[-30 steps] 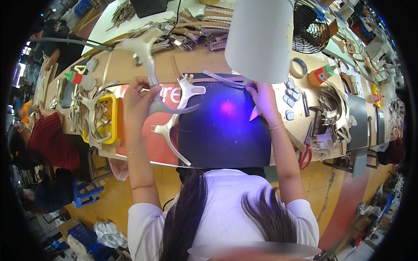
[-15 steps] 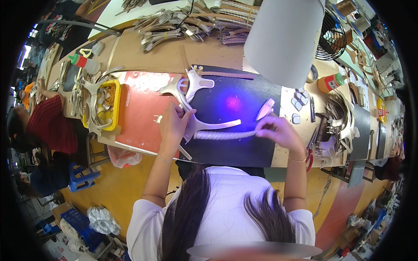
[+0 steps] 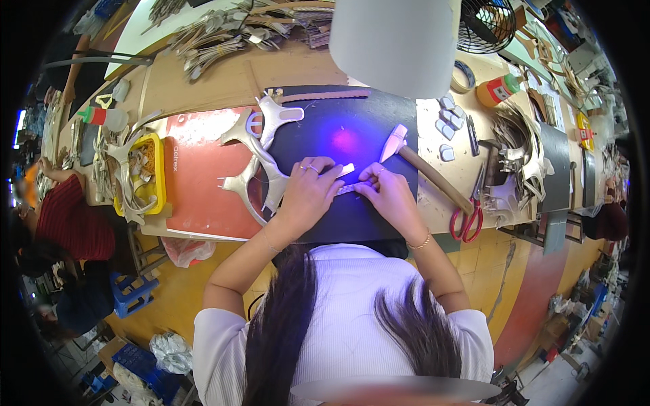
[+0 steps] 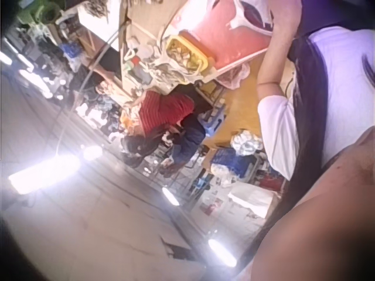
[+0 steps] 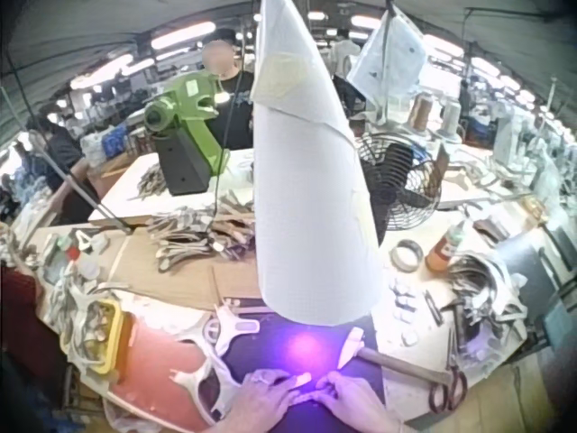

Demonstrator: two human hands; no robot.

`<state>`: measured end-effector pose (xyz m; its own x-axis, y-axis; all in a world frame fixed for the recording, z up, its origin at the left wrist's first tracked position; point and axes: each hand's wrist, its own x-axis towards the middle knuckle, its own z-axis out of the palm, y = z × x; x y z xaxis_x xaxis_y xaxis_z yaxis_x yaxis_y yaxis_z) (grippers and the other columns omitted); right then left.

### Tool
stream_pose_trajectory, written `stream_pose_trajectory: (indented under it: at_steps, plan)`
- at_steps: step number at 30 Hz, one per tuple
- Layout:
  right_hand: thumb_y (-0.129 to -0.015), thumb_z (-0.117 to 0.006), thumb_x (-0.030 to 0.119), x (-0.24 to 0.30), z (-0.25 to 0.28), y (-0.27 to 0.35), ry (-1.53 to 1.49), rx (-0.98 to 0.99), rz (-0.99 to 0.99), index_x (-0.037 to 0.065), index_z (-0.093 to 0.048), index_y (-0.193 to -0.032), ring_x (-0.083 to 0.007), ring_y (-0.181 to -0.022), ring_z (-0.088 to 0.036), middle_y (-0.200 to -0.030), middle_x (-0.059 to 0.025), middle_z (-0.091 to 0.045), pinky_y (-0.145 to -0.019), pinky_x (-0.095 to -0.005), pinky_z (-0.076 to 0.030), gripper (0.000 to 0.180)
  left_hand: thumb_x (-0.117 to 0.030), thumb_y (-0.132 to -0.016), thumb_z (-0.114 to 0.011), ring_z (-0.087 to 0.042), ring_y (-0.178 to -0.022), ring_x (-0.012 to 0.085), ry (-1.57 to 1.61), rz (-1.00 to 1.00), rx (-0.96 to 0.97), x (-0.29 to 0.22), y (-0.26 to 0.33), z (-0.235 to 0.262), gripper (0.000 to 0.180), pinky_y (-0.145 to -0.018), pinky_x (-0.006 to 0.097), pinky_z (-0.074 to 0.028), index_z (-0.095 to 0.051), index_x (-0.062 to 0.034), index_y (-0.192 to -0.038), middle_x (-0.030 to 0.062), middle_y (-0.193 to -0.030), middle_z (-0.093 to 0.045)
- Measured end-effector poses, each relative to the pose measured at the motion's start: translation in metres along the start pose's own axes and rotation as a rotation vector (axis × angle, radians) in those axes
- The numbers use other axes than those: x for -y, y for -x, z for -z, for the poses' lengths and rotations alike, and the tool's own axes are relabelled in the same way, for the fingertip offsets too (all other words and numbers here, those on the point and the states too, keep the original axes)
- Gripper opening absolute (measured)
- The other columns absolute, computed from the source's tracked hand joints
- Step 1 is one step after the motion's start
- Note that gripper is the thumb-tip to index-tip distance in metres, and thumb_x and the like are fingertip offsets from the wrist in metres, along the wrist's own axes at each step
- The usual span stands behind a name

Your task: The person assembles a decorative antler-shaped object by attaching a braided cord to its surface. They apply glue, press the cord into place, and trim the excess with scissors. The process is repeated for multiple sections of the object.

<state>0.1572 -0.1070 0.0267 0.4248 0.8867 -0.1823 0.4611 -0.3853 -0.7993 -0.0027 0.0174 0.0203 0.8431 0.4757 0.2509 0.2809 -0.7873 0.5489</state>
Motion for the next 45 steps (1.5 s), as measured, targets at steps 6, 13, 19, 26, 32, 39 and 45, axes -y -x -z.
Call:
stream_pose_trajectory:
  at_steps: [6,13,19,26,32,39,45]
  plan:
    - [-0.085,-0.073,0.014,0.003,-0.01,-0.005,0.086,-0.101,0.094,0.003,-0.062,-0.097,-0.0327,-0.077,-0.067,-0.086,-0.0136,-0.066,-0.066,-0.0419,-0.053,0.018,-0.01,-0.085,-0.07,-0.056,-0.091,0.0269,0.124,0.029,0.006,0.018,-0.008,-0.019,0.023,-0.082,0.039,-0.046,-0.072,-0.005,-0.108,0.0088,-0.096,-0.06]
    - [-0.088,-0.07,0.02,-0.01,-0.013,-0.005,0.263,-0.24,0.172,0.006,-0.064,-0.097,-0.0316,-0.076,-0.066,-0.091,-0.0106,-0.064,-0.065,-0.0408,-0.053,0.017,-0.009,-0.085,-0.068,-0.056,-0.092,0.0282,0.085,-0.022,0.013,0.013,-0.017,-0.026,0.029,-0.079,0.04,-0.045,-0.071,-0.0078,-0.113,0.0101,-0.096,-0.059]
    - [-0.088,-0.071,0.022,-0.011,-0.02,-0.007,0.322,-0.276,0.232,0.008,-0.065,-0.094,-0.0278,-0.073,-0.065,-0.086,-0.008,-0.062,-0.061,-0.0383,-0.052,0.016,-0.021,-0.087,-0.067,-0.053,-0.104,0.0275,-0.113,0.013,0.083,-0.003,-0.004,-0.019,0.04,-0.085,0.042,-0.04,-0.065,-0.0103,-0.125,0.0085,-0.11,-0.059]
    - [-0.085,-0.073,0.022,-0.011,-0.014,-0.007,0.3,-0.213,0.277,0.008,-0.066,-0.094,-0.027,-0.071,-0.066,-0.085,-0.007,-0.062,-0.06,-0.0375,-0.052,0.018,-0.026,-0.087,-0.068,-0.049,-0.113,0.0279,-0.182,0.009,0.074,-0.007,0.005,-0.023,0.047,-0.094,0.045,-0.037,-0.06,-0.0089,-0.13,0.0085,-0.118,-0.056]
    - [-0.084,-0.072,0.022,-0.011,-0.009,-0.007,0.327,-0.133,0.359,0.01,-0.066,-0.095,-0.0259,-0.071,-0.066,-0.087,-0.0049,-0.062,-0.06,-0.0368,-0.053,0.017,-0.024,-0.084,-0.07,-0.049,-0.114,0.0285,-0.195,0.012,0.112,-0.008,0.005,-0.021,0.051,-0.094,0.046,-0.037,-0.058,-0.0094,-0.132,0.0085,-0.119,-0.056]
    - [-0.082,-0.075,0.019,-0.016,-0.011,-0.007,0.317,-0.194,0.295,0.008,-0.067,-0.095,-0.0248,-0.073,-0.066,-0.088,-0.0054,-0.062,-0.064,-0.0356,-0.053,0.019,-0.02,-0.086,-0.068,-0.049,-0.113,0.0291,-0.087,0.027,0.147,-0.003,0.001,-0.017,0.047,-0.094,0.046,-0.036,-0.061,-0.0099,-0.131,0.008,-0.117,-0.055]
    - [-0.082,-0.073,0.019,-0.012,0.006,-0.005,0.302,0.0,0.374,0.01,-0.067,-0.091,-0.0256,-0.077,-0.066,-0.087,-0.0054,-0.059,-0.066,-0.0373,-0.053,0.014,-0.005,-0.085,-0.061,-0.05,-0.11,0.0289,-0.062,0.02,0.174,0.004,-0.002,-0.012,0.047,-0.092,0.044,-0.037,-0.062,-0.0128,-0.131,0.0078,-0.116,-0.055]
